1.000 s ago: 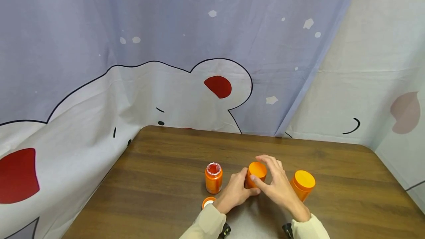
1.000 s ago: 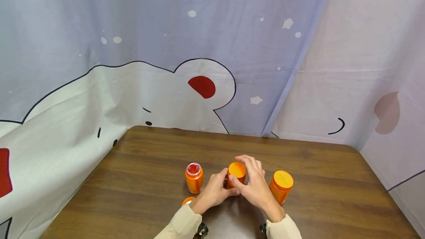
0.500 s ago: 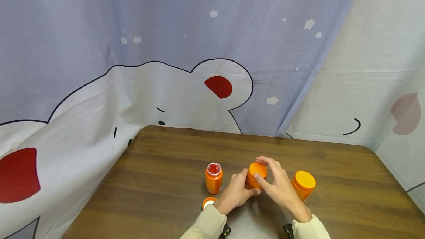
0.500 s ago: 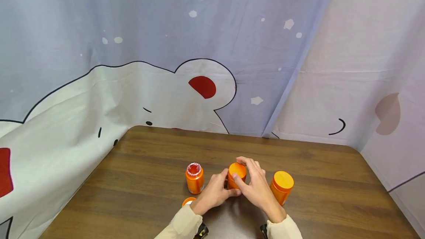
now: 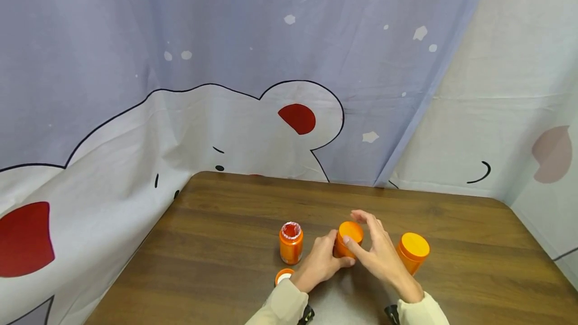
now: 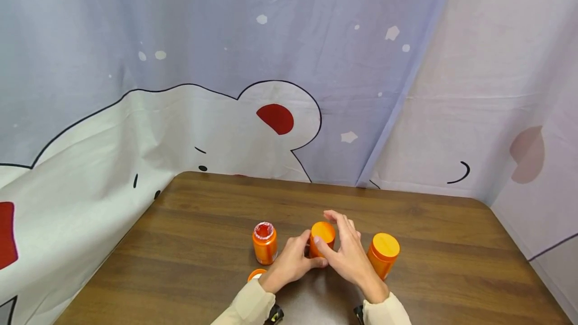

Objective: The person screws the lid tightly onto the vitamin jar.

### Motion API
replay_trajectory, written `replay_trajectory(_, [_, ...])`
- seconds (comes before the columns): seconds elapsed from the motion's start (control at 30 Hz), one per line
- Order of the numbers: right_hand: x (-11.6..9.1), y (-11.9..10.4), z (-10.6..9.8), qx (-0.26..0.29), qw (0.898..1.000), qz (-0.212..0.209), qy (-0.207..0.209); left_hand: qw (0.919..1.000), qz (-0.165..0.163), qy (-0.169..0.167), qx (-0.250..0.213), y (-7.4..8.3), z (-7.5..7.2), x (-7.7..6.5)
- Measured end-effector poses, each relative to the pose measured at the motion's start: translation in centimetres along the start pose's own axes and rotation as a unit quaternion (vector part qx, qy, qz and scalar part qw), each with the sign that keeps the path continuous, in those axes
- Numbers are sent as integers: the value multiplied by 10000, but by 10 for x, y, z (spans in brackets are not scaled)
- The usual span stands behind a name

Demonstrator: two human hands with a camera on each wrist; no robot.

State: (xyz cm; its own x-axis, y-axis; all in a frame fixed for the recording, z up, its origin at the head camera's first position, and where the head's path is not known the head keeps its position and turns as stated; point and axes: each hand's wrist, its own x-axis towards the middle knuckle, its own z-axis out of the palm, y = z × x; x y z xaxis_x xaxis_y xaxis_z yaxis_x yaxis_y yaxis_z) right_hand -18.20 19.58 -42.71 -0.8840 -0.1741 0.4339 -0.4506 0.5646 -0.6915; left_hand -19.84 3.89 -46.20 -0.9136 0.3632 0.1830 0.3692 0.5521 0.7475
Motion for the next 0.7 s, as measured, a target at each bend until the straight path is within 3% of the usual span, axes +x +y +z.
replay_trajectory(0.2, [0,0,-1,50,9998,-200,3,9999,-31,-33,-105,0,0,0])
replay_trajectory(0.7, [1,-2,0,-86,9999,5,63,9999,-60,-68,-48,-1,1,1])
